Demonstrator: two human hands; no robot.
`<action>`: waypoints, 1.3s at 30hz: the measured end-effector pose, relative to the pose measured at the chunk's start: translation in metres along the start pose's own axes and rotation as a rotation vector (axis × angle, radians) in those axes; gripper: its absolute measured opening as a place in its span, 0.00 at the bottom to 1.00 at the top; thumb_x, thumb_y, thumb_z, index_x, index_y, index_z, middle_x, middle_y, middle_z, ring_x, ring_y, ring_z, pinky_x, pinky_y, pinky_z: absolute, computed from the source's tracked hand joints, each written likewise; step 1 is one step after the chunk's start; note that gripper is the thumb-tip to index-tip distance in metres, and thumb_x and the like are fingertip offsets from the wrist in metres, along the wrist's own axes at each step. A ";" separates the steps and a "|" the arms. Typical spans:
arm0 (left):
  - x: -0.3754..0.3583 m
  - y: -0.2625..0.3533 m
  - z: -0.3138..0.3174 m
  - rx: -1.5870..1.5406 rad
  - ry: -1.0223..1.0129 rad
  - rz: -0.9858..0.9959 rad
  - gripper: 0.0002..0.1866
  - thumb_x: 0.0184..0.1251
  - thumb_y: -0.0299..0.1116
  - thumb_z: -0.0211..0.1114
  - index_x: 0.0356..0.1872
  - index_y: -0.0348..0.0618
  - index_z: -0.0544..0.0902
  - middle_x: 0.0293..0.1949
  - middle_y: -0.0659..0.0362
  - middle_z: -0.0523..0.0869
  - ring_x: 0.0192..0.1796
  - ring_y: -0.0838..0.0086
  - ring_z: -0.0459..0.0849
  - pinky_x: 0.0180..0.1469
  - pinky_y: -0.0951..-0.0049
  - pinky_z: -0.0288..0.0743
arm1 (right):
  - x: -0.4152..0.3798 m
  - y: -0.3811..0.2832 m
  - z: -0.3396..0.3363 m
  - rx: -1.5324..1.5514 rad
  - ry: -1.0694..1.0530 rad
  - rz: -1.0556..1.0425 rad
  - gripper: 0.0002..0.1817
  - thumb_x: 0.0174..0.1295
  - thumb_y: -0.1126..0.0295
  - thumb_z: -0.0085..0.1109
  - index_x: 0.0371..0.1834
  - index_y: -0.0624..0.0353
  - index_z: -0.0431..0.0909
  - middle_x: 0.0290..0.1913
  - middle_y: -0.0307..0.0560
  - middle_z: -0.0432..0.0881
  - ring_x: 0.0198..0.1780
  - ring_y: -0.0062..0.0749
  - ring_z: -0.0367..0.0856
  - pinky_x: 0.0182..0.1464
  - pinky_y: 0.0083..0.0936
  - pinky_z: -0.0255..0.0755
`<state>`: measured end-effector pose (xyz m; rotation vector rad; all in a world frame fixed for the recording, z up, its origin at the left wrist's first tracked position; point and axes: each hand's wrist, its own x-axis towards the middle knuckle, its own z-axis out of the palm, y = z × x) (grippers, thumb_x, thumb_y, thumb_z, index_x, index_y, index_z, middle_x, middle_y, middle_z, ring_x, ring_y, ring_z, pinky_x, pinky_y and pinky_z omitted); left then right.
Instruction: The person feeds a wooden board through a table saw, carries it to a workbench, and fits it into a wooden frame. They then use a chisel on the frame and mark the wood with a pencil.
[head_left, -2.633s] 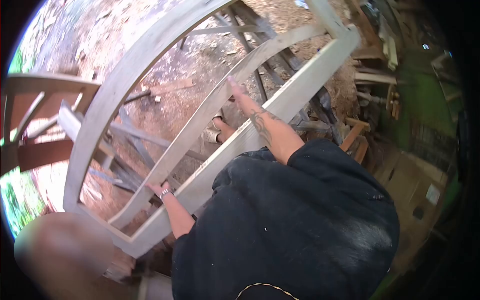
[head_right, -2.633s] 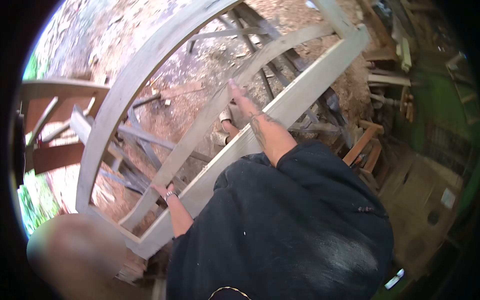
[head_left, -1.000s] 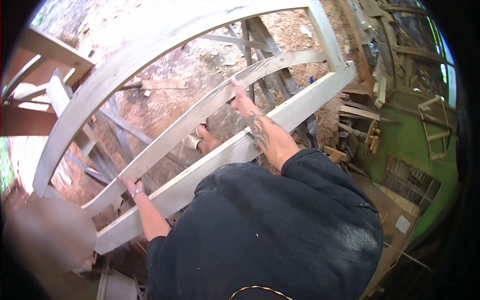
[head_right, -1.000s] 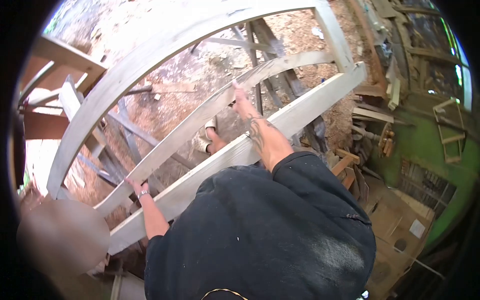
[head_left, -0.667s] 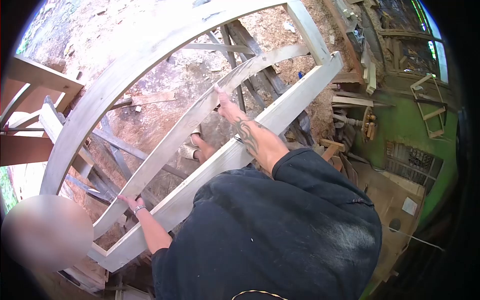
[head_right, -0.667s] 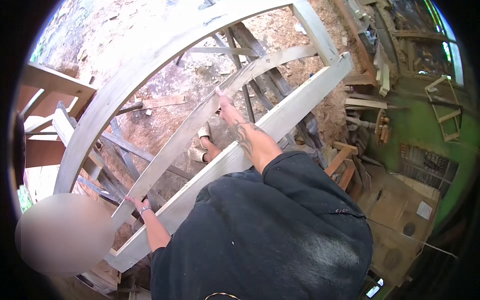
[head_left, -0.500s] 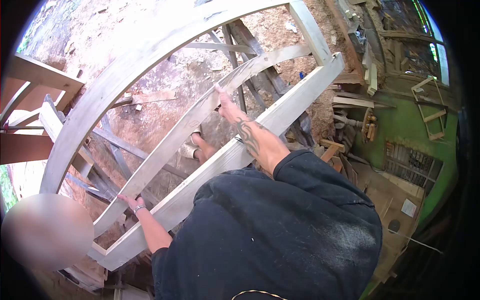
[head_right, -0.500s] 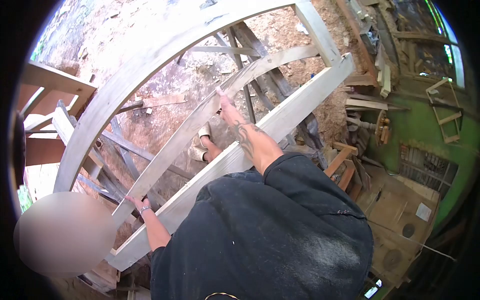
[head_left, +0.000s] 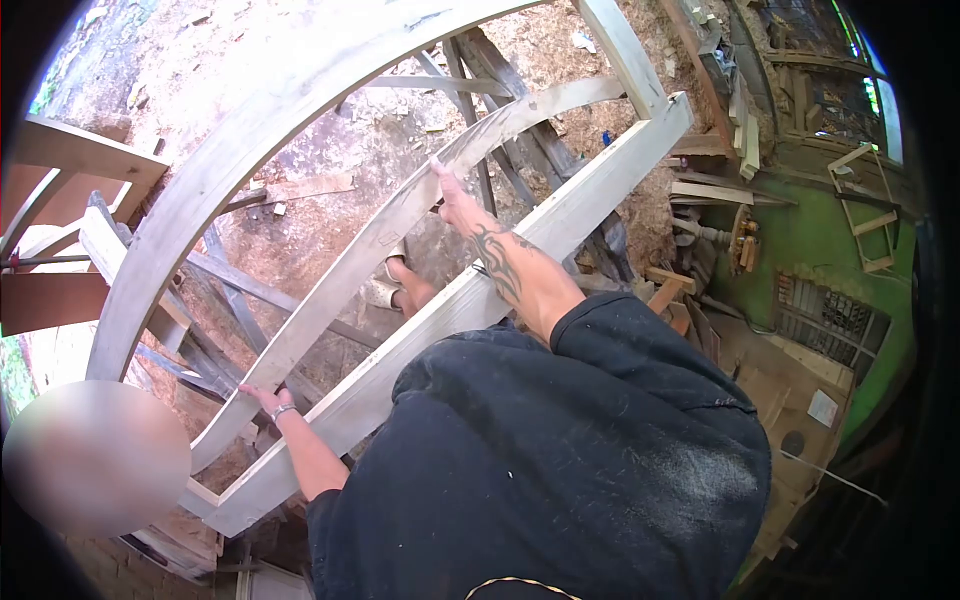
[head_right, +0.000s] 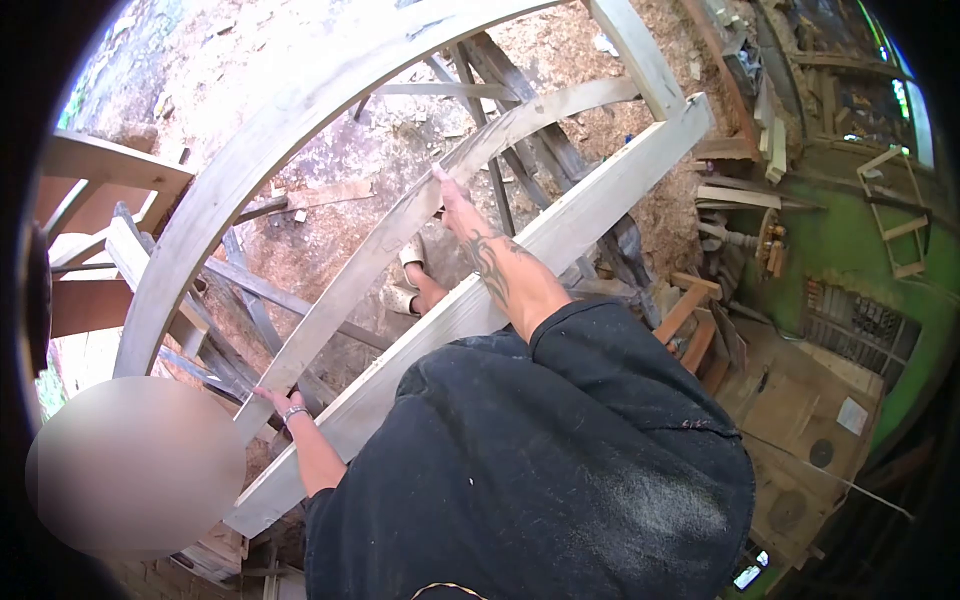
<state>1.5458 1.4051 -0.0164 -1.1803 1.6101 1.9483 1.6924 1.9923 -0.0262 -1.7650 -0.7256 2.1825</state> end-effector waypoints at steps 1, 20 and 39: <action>-0.001 0.001 0.000 -0.006 -0.006 0.003 0.60 0.60 0.79 0.48 0.79 0.41 0.41 0.80 0.50 0.50 0.78 0.58 0.55 0.79 0.57 0.46 | -0.001 0.001 0.001 -0.016 0.036 -0.021 0.41 0.57 0.41 0.68 0.67 0.56 0.68 0.61 0.48 0.77 0.59 0.39 0.79 0.57 0.47 0.76; -0.018 0.005 0.015 -0.054 0.134 -0.080 0.55 0.50 0.82 0.57 0.72 0.53 0.63 0.67 0.58 0.74 0.65 0.62 0.74 0.57 0.59 0.70 | -0.027 -0.006 0.001 -0.114 0.042 -0.044 0.34 0.56 0.46 0.72 0.61 0.51 0.72 0.56 0.43 0.79 0.55 0.42 0.80 0.53 0.51 0.78; 0.003 -0.010 0.013 -0.251 0.219 0.024 0.54 0.56 0.72 0.64 0.75 0.46 0.59 0.67 0.55 0.74 0.66 0.61 0.75 0.66 0.53 0.70 | -0.003 -0.045 -0.008 0.011 -0.188 0.083 0.33 0.71 0.41 0.47 0.68 0.54 0.67 0.69 0.50 0.72 0.71 0.52 0.67 0.72 0.59 0.57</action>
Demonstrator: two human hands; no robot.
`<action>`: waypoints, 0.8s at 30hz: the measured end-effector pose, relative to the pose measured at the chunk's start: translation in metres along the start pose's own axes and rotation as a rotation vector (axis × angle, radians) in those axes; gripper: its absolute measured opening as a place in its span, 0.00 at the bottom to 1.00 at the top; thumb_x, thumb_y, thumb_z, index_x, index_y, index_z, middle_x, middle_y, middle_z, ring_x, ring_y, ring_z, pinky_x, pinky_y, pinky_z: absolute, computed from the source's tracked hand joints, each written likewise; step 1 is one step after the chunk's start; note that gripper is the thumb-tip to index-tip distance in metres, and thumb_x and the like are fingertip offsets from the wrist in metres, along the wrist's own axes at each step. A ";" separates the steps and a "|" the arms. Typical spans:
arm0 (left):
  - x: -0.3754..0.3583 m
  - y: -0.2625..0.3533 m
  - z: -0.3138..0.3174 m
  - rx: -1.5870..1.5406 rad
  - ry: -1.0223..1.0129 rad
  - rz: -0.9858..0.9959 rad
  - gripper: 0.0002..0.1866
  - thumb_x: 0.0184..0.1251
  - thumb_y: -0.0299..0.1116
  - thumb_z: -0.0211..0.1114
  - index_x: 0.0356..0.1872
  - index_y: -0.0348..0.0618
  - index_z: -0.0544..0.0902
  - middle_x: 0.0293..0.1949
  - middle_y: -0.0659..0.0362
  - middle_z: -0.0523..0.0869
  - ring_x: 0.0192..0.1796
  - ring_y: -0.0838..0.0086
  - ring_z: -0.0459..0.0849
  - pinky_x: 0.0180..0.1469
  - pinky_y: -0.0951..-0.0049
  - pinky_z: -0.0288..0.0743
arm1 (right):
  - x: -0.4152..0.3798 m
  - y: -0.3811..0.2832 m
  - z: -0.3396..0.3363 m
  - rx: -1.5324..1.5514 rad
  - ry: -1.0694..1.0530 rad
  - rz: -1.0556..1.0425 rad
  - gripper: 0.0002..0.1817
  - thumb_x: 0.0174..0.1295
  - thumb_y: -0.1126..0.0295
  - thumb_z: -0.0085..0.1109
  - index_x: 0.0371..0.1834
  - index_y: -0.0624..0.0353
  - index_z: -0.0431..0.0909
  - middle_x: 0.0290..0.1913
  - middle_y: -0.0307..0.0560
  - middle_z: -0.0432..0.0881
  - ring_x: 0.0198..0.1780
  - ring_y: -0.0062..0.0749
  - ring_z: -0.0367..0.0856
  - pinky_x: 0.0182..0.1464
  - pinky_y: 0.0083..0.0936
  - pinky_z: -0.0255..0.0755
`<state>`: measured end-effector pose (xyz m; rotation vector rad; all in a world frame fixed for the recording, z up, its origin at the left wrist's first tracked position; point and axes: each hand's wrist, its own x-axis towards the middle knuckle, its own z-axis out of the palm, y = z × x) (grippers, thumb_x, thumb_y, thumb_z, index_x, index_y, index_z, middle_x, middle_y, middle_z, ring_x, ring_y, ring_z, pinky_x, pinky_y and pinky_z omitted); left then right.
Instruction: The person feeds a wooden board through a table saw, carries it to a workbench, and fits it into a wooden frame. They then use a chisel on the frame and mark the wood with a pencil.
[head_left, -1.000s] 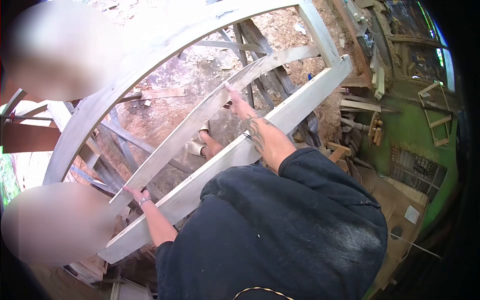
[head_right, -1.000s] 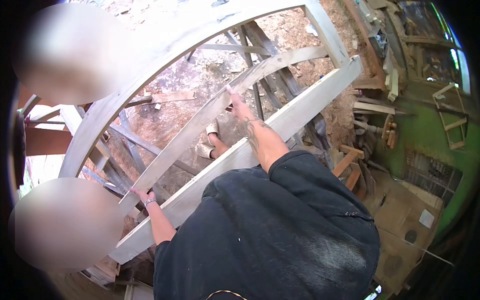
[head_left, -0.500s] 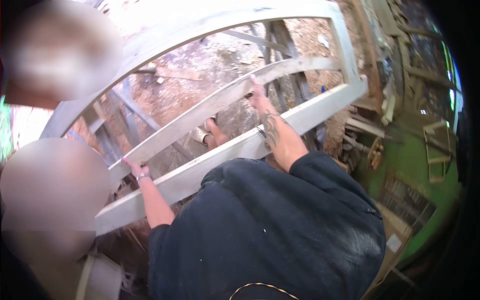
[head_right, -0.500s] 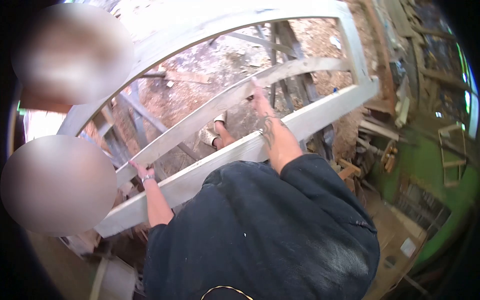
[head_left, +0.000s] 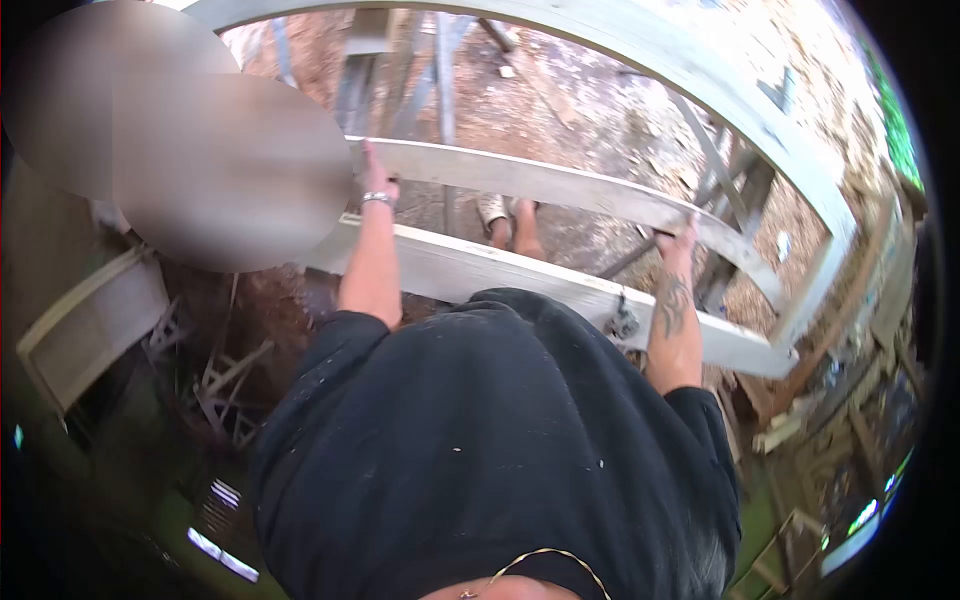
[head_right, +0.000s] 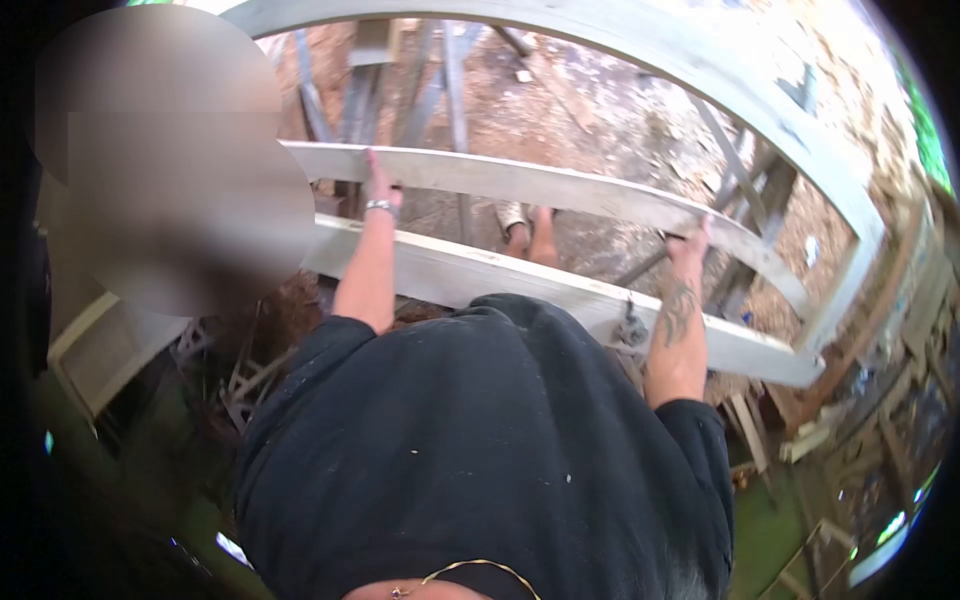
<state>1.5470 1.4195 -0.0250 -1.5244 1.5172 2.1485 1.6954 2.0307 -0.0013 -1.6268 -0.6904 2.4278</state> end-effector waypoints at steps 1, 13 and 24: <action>-0.002 0.001 0.001 0.000 0.020 -0.044 0.54 0.55 0.72 0.65 0.75 0.47 0.59 0.67 0.56 0.74 0.65 0.61 0.76 0.65 0.53 0.71 | 0.000 -0.001 0.000 -0.001 0.019 0.001 0.33 0.71 0.41 0.46 0.69 0.53 0.67 0.70 0.51 0.71 0.71 0.52 0.67 0.73 0.59 0.56; -0.011 0.012 0.004 -0.023 0.063 -0.032 0.59 0.49 0.73 0.69 0.76 0.45 0.58 0.76 0.56 0.63 0.75 0.60 0.63 0.72 0.45 0.57 | -0.002 -0.005 0.000 -0.162 0.031 -0.009 0.35 0.74 0.38 0.35 0.72 0.54 0.63 0.70 0.51 0.70 0.69 0.54 0.69 0.68 0.61 0.65; -0.011 0.008 0.004 0.085 -0.039 -0.081 0.58 0.54 0.80 0.56 0.80 0.56 0.51 0.81 0.59 0.50 0.80 0.62 0.48 0.76 0.42 0.38 | -0.021 -0.003 0.018 -0.185 0.026 0.004 0.39 0.74 0.37 0.29 0.73 0.58 0.61 0.70 0.55 0.69 0.70 0.54 0.68 0.70 0.58 0.63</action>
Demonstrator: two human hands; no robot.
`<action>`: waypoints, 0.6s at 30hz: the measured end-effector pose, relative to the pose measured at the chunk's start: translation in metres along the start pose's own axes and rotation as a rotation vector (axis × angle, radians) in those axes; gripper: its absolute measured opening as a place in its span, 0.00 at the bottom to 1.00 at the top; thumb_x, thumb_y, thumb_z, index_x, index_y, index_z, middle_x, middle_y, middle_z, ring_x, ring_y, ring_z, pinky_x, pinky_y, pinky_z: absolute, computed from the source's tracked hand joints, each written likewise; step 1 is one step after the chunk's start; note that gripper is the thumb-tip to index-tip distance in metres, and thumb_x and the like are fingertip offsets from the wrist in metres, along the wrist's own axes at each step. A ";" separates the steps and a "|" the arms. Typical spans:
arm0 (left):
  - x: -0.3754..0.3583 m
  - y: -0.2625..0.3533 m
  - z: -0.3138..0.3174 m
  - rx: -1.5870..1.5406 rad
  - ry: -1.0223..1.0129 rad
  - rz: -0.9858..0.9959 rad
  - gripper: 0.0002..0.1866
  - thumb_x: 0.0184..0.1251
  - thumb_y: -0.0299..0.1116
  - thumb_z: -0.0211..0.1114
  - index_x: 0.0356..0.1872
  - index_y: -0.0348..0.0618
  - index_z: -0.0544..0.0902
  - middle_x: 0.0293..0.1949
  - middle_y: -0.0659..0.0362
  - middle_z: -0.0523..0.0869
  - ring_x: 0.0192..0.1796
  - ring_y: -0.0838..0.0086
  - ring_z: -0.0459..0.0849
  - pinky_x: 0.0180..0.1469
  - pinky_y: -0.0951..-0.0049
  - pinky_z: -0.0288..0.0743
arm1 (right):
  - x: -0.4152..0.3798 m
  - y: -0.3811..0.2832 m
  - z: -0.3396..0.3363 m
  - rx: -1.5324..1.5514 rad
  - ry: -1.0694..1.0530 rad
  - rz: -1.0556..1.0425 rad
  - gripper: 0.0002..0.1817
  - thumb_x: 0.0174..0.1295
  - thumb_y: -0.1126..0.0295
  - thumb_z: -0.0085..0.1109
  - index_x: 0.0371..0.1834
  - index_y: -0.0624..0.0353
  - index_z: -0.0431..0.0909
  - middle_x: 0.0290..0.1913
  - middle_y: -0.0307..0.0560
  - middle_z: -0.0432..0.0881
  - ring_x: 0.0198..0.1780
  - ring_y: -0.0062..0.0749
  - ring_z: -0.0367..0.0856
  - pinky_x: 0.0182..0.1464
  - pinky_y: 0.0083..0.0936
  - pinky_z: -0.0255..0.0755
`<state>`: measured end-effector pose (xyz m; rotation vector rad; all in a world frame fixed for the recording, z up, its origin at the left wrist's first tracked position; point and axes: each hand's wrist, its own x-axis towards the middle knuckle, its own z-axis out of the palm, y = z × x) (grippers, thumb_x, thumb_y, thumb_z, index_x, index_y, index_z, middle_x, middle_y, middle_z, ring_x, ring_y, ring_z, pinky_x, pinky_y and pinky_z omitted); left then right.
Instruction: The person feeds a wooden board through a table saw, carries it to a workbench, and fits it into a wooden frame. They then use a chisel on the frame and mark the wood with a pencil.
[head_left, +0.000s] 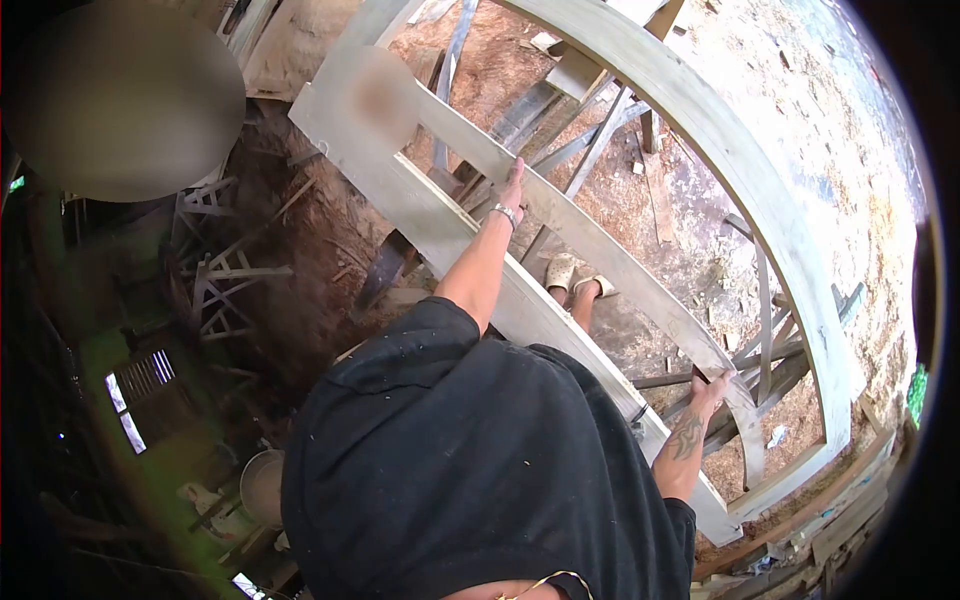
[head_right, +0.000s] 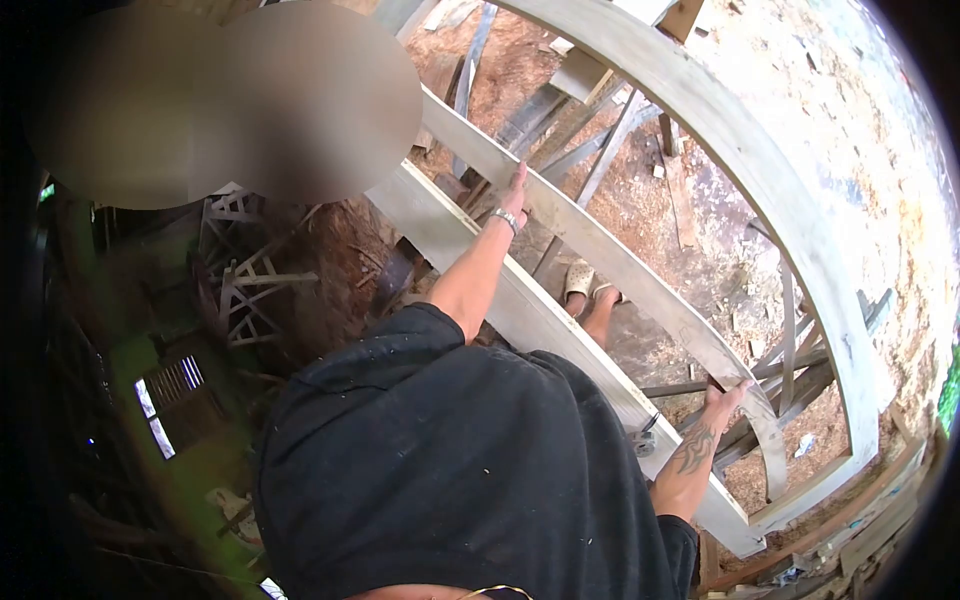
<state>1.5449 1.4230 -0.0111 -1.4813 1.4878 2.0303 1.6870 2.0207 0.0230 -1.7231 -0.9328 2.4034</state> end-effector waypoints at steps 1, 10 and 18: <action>-0.001 -0.001 -0.001 0.004 -0.015 -0.011 0.58 0.54 0.81 0.55 0.80 0.57 0.51 0.81 0.60 0.48 0.81 0.62 0.46 0.76 0.40 0.35 | 0.001 0.000 -0.001 -0.009 0.004 -0.005 0.39 0.74 0.37 0.29 0.73 0.58 0.61 0.70 0.55 0.69 0.70 0.54 0.68 0.70 0.58 0.63; -0.025 -0.001 0.023 -0.125 0.243 0.136 0.54 0.49 0.69 0.73 0.69 0.36 0.69 0.68 0.53 0.74 0.66 0.63 0.73 0.64 0.51 0.68 | 0.002 -0.005 -0.007 0.005 0.056 -0.072 0.37 0.74 0.39 0.38 0.72 0.58 0.63 0.71 0.51 0.70 0.70 0.50 0.69 0.72 0.53 0.62; 0.003 -0.016 0.017 -0.148 0.180 0.061 0.56 0.48 0.70 0.74 0.69 0.35 0.69 0.70 0.52 0.71 0.69 0.60 0.71 0.66 0.46 0.65 | 0.027 -0.010 -0.033 0.002 0.020 -0.067 0.36 0.73 0.38 0.38 0.71 0.56 0.65 0.69 0.50 0.72 0.68 0.51 0.71 0.70 0.56 0.65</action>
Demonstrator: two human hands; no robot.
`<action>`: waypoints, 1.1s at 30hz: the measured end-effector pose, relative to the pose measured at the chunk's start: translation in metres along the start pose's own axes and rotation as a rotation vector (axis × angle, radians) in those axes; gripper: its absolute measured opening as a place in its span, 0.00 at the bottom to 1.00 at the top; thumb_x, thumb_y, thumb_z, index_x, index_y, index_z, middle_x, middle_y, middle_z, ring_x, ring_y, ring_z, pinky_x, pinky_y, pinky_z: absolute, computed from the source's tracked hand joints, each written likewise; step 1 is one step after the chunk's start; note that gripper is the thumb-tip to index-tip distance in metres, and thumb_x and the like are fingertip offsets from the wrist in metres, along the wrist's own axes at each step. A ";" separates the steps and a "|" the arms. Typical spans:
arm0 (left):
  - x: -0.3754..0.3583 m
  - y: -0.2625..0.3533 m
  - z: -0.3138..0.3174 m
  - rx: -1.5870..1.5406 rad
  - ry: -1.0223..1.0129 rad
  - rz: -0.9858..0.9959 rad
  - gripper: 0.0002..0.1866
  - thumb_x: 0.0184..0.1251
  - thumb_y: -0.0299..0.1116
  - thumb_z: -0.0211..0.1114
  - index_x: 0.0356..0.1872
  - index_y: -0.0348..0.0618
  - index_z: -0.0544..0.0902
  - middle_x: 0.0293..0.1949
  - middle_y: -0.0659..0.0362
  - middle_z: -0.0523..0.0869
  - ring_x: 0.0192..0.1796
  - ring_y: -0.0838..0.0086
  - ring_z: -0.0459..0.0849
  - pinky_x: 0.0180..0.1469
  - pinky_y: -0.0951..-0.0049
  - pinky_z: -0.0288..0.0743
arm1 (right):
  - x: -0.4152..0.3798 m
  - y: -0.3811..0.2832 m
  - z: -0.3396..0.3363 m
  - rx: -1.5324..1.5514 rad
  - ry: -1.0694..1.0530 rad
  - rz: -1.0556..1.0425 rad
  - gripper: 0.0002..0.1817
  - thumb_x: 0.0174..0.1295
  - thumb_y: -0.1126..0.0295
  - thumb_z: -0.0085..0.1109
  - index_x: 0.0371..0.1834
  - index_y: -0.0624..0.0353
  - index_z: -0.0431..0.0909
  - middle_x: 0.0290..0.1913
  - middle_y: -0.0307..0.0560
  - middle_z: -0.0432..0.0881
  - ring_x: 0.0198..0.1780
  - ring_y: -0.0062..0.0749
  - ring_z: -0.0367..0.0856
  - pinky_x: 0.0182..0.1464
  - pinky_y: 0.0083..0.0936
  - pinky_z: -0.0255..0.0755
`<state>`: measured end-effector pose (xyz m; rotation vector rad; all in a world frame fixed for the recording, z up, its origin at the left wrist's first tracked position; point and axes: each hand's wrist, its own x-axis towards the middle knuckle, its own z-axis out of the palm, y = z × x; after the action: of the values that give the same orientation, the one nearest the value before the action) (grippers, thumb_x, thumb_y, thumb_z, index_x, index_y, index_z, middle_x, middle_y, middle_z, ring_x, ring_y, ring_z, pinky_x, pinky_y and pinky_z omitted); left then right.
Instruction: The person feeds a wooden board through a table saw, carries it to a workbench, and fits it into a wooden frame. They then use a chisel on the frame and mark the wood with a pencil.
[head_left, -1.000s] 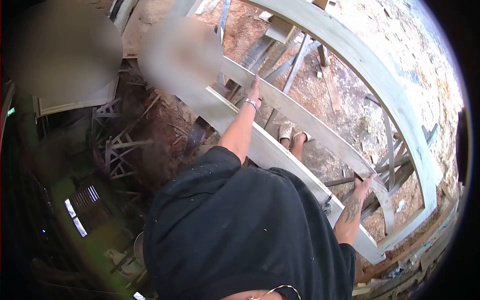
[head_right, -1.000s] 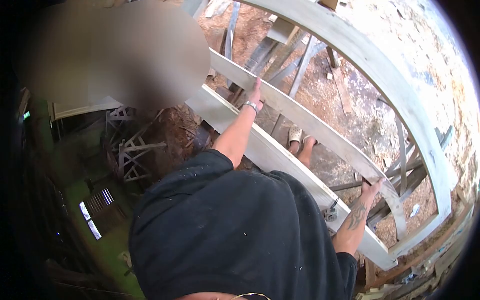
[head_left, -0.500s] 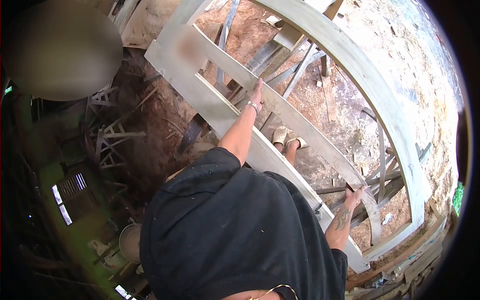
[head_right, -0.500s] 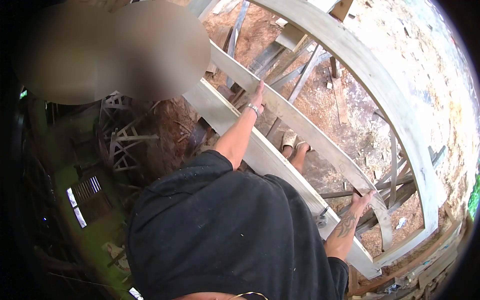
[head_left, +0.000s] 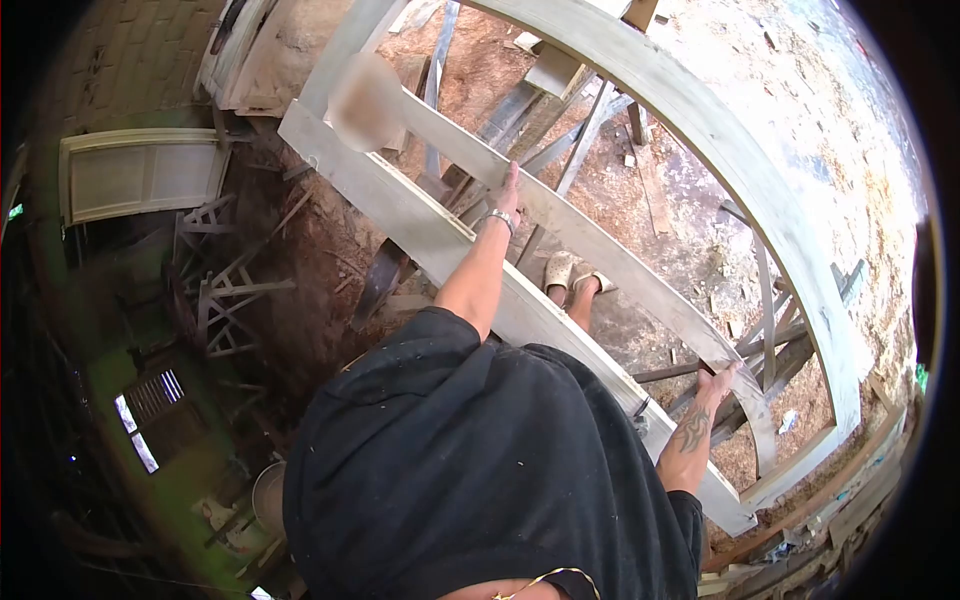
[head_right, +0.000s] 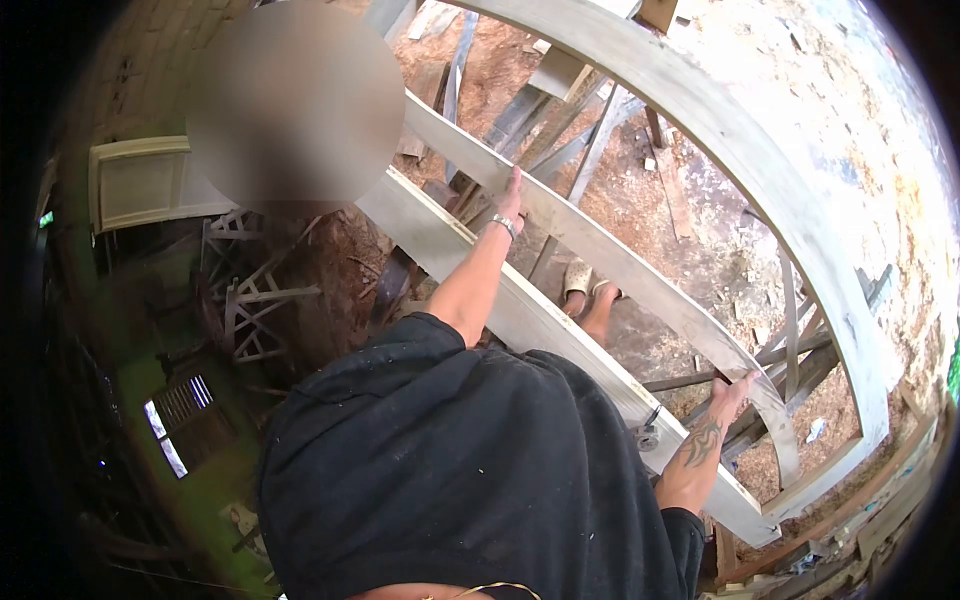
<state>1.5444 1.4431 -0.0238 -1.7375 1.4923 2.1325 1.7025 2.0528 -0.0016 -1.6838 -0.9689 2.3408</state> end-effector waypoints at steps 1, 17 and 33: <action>0.005 -0.002 0.001 -0.011 -0.011 0.026 0.56 0.47 0.70 0.74 0.69 0.35 0.68 0.70 0.52 0.72 0.69 0.60 0.71 0.66 0.45 0.65 | 0.000 -0.001 0.000 -0.002 -0.017 0.005 0.36 0.73 0.38 0.38 0.71 0.56 0.65 0.69 0.50 0.72 0.68 0.51 0.71 0.70 0.56 0.65; -0.014 0.025 -0.004 0.107 -0.120 -0.028 0.61 0.52 0.77 0.63 0.79 0.47 0.52 0.80 0.55 0.50 0.80 0.59 0.50 0.76 0.42 0.43 | -0.017 0.009 0.020 0.033 -0.002 0.018 0.37 0.73 0.38 0.39 0.72 0.56 0.63 0.69 0.51 0.71 0.69 0.51 0.70 0.70 0.54 0.66; -0.019 0.032 -0.002 0.088 -0.037 -0.085 0.57 0.54 0.71 0.67 0.76 0.42 0.59 0.75 0.56 0.64 0.72 0.65 0.67 0.71 0.56 0.64 | -0.018 0.010 0.018 0.011 0.035 0.032 0.36 0.72 0.38 0.41 0.71 0.54 0.64 0.68 0.50 0.72 0.67 0.51 0.72 0.67 0.57 0.68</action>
<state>1.5361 1.4343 0.0114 -1.6905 1.4530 2.0152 1.6962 2.0291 0.0104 -1.7431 -0.9284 2.3230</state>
